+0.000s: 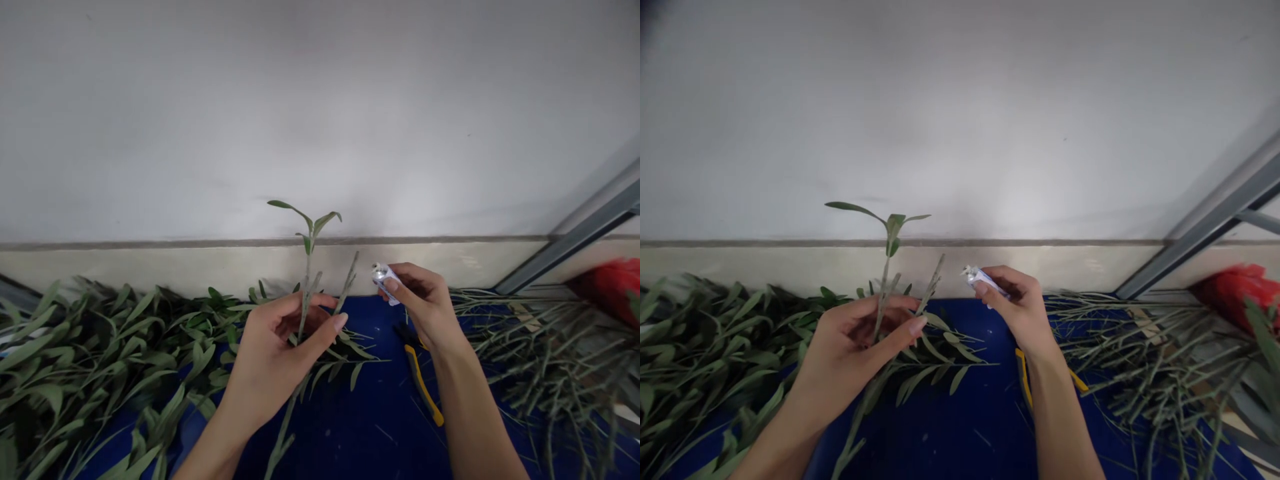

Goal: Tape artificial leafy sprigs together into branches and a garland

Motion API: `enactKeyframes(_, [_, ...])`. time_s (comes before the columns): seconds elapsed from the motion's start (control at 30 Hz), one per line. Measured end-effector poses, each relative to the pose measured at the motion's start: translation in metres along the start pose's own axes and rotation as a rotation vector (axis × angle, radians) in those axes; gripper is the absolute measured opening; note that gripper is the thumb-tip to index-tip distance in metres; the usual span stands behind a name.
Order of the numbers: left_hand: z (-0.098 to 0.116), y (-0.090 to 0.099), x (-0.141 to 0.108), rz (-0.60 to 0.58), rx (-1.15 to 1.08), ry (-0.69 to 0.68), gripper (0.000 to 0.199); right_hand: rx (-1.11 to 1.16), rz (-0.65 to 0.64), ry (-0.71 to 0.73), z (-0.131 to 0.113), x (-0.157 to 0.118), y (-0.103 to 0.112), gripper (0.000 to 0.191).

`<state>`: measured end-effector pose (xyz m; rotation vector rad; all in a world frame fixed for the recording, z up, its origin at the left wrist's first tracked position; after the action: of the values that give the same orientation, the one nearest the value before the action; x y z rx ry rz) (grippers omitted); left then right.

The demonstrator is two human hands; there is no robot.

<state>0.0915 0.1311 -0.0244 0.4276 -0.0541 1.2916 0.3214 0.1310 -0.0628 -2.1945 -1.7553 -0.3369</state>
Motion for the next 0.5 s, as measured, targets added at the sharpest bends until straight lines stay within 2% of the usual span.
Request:
enactKeyframes(0.23, [0.0, 0.0, -0.001, -0.017, 0.012, 0.022, 0.012, 0.084, 0.02, -0.049, -0.011, -0.006, -0.012, 0.018])
enactKeyframes(0.5, [-0.003, 0.0, 0.0, 0.002, 0.001, 0.013, 0.012, 0.009, 0.006, -0.076, -0.028, -0.011, -0.023, 0.016])
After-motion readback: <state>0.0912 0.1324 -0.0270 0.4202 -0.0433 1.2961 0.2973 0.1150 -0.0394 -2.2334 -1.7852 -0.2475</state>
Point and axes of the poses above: each hand's wrist, its own x-axis towards the middle knuckle, its own y-axis out of the back of the hand, z = x × y, the point moved 4 cm from there along x, towards the middle knuckle, and after that the axes turned 6 degrees about x, right-handed, at the moved point
